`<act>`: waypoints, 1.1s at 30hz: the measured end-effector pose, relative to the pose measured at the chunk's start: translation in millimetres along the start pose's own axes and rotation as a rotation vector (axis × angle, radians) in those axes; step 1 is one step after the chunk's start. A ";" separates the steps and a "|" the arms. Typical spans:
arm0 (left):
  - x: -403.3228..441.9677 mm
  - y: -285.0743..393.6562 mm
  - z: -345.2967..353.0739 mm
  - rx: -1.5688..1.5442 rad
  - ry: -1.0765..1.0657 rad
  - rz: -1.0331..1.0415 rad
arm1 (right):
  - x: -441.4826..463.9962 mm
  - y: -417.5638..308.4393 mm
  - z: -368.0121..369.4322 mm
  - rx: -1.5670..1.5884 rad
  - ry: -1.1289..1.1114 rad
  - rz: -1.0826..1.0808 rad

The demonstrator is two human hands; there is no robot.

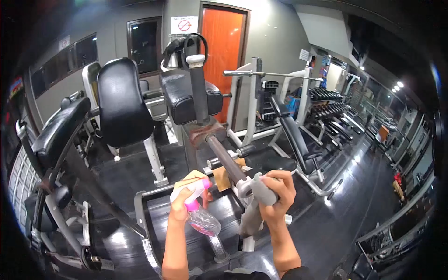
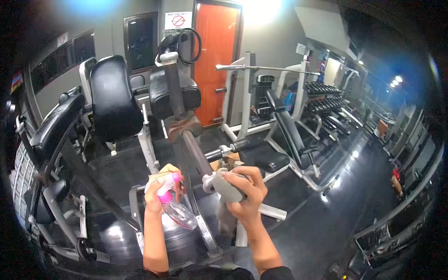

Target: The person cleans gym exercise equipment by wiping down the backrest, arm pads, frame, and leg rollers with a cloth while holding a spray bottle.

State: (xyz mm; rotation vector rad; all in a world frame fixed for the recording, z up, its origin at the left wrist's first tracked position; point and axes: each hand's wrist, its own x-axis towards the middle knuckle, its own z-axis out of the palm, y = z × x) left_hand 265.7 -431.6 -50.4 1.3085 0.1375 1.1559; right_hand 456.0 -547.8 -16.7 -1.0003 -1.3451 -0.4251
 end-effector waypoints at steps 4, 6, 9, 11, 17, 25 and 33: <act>-1.3 -2.8 -12.7 -0.048 -0.055 -0.039 | -29.8 8.8 -4.0 -0.163 0.069 -0.096; -2.8 -3.4 -18.9 -0.072 -0.075 -0.053 | -40.7 9.3 -24.3 -0.237 -0.039 -0.109; -3.4 -2.5 -28.0 -0.027 -0.142 -0.045 | -28.0 -5.0 -49.2 -0.353 -0.146 -0.085; -5.3 -5.0 -31.2 -0.067 -0.125 -0.060 | -1.2 -17.1 -58.8 -0.333 -0.171 -0.102; -8.2 -4.5 -37.5 -0.098 -0.146 -0.152 | 122.0 -74.7 -27.1 -0.390 -0.964 -0.017; -12.3 -8.0 -53.4 -0.094 -0.095 -0.151 | 155.4 -61.4 46.5 -0.670 -1.495 -0.198; -6.0 -12.3 -55.7 -0.119 -0.099 -0.118 | 169.8 -45.3 79.4 -0.799 -1.454 -0.078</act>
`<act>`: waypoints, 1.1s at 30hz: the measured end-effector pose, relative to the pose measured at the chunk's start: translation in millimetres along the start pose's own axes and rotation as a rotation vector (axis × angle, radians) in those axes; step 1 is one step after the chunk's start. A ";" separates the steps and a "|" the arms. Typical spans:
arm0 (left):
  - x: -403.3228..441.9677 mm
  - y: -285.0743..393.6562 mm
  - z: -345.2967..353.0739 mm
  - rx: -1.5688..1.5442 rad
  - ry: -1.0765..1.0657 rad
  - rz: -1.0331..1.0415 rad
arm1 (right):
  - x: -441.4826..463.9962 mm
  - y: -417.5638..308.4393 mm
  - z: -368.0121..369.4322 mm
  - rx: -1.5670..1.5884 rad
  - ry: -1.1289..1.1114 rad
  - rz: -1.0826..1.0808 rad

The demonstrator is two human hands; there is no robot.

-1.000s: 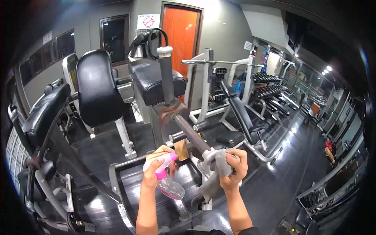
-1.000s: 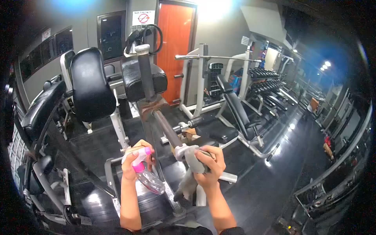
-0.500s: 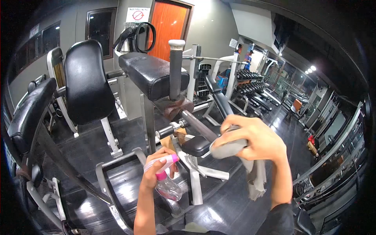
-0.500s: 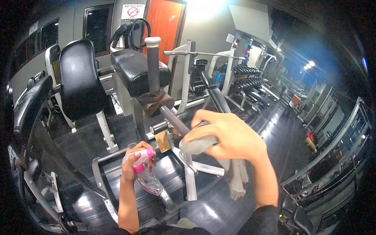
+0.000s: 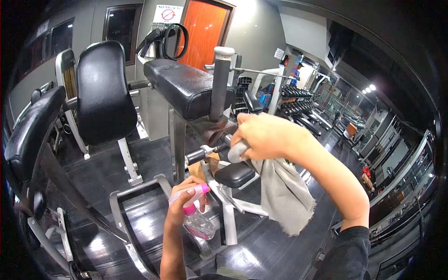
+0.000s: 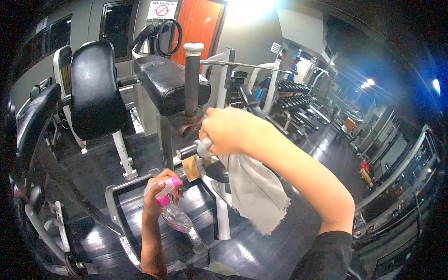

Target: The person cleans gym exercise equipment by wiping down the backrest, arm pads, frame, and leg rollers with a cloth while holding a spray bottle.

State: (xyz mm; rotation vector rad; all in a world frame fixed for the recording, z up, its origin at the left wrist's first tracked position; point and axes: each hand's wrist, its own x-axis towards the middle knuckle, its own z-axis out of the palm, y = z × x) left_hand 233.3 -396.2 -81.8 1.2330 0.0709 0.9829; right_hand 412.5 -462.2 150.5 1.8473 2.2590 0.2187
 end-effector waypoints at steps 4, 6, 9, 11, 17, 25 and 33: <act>2.5 -5.3 4.2 -0.027 -0.019 -0.007 | 21.1 31.1 6.3 -0.050 0.130 -0.097; 4.4 -7.7 6.4 -0.039 -0.038 -0.035 | 23.8 34.8 9.0 -0.059 0.166 -0.142; 6.7 -12.2 12.3 -0.053 -0.032 -0.040 | 17.9 26.0 16.3 -0.039 0.246 -0.182; 7.7 -13.6 13.0 -0.059 -0.040 -0.047 | 4.6 25.7 15.0 -0.030 0.251 -0.267; 4.6 -9.9 7.6 -0.130 -0.044 -0.057 | 2.4 8.7 4.9 -0.012 0.044 -0.218; 1.0 -13.3 7.6 -0.106 -0.060 -0.068 | 37.6 -5.2 30.8 -0.238 0.250 -0.128; 0.1 -2.4 5.7 -0.065 -0.054 -0.034 | -26.7 -51.2 -1.9 -0.285 -0.177 0.059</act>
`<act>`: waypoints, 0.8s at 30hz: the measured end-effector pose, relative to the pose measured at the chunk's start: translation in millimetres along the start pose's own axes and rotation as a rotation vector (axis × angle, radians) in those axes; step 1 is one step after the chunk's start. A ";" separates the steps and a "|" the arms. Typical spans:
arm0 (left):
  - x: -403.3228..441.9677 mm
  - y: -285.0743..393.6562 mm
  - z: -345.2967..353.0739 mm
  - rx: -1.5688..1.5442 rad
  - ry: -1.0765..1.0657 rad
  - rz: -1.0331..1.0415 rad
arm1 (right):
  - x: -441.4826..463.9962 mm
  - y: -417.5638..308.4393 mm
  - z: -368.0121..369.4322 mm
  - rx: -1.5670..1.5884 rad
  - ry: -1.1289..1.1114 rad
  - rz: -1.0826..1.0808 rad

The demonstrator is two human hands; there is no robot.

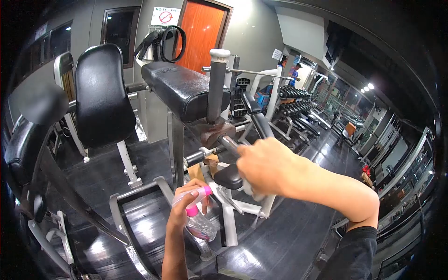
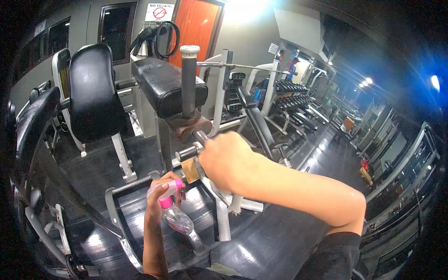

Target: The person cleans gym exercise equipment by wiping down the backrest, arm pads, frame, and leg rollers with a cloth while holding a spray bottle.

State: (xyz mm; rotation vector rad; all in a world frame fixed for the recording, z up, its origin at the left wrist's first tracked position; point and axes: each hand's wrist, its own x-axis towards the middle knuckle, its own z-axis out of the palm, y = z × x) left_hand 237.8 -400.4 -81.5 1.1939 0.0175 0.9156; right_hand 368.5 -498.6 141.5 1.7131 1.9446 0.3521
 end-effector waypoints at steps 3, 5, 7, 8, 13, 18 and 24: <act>1.1 1.9 1.5 0.004 -0.016 0.027 | -18.1 10.4 -6.5 0.107 -0.113 0.028; 1.9 6.3 6.8 -0.005 -0.011 0.026 | -29.6 26.8 -11.5 0.287 -0.073 0.045; 2.9 9.7 11.0 -0.007 -0.011 0.040 | -42.2 44.5 -21.2 0.393 -0.070 0.032; 2.7 12.0 11.9 -0.009 -0.006 0.051 | -49.3 55.2 -20.2 0.440 -0.049 0.010; 4.0 22.0 15.4 0.028 -0.007 0.097 | -72.4 97.8 18.3 0.694 0.158 -0.095; 2.1 41.4 30.4 0.156 0.095 0.183 | -65.3 107.1 72.3 0.983 0.429 -0.157; 11.9 55.6 47.2 0.286 0.267 0.252 | -16.6 118.8 135.1 1.413 0.822 -0.321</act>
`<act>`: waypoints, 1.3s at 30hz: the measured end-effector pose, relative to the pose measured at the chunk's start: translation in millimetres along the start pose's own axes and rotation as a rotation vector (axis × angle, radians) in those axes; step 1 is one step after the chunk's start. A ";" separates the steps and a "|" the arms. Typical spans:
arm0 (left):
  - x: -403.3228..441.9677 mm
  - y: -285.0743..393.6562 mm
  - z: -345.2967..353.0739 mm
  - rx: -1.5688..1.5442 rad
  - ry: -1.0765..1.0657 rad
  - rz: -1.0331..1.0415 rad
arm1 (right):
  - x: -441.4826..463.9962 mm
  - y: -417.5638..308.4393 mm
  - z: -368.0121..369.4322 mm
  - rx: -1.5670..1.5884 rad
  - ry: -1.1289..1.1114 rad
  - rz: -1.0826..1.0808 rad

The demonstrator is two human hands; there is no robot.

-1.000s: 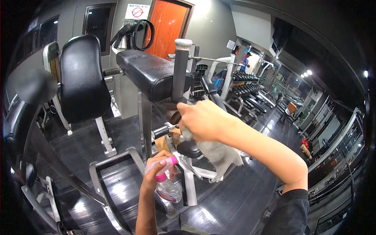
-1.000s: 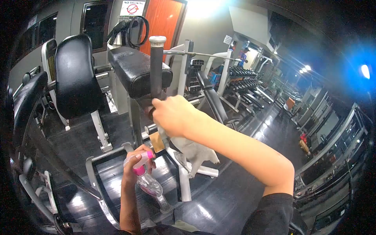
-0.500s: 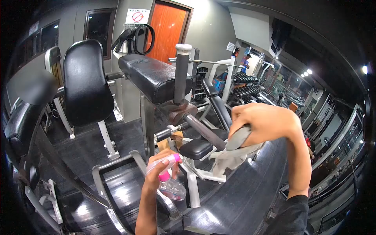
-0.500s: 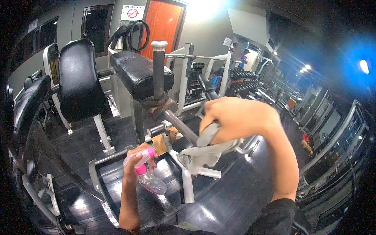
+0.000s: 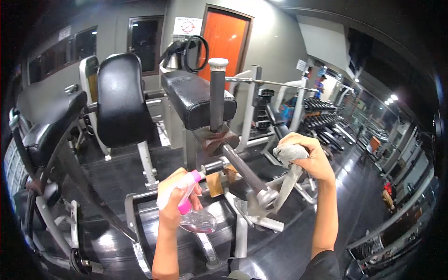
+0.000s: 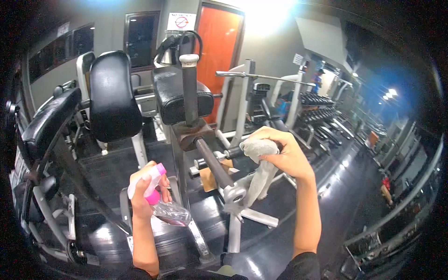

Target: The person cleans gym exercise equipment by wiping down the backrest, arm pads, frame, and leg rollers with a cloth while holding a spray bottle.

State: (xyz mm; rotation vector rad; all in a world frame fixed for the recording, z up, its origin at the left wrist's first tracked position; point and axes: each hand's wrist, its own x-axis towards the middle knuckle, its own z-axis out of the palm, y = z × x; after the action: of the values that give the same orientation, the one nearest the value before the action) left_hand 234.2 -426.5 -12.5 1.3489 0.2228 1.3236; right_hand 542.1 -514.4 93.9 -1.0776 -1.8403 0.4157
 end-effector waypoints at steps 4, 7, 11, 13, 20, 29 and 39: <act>20.6 -0.9 2.9 0.051 -0.003 0.126 | 10.3 38.2 2.9 0.065 0.141 -0.042; 39.9 5.0 18.8 0.167 0.076 0.132 | 22.2 52.8 3.6 0.115 0.221 -0.037; 65.2 1.3 29.3 0.393 0.167 0.227 | 38.3 79.6 -5.1 0.298 0.128 -0.134; 73.6 3.5 42.4 0.527 0.274 0.218 | 44.8 87.3 -4.7 0.317 0.082 -0.167; 84.5 -1.8 49.1 0.656 0.420 0.276 | 90.6 89.7 20.7 0.195 0.102 -0.426; 84.7 3.7 53.3 0.607 0.462 0.224 | 162.8 69.9 46.0 0.061 0.230 -0.689; 88.6 -0.7 17.4 0.426 0.323 0.184 | 152.2 70.1 62.1 -0.595 0.143 -0.841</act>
State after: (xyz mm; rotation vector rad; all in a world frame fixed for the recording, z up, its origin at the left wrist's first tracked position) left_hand 278.1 -368.0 40.6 1.5265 0.6436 1.7151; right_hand 497.1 -341.6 99.6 -0.5665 -2.1340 -0.7169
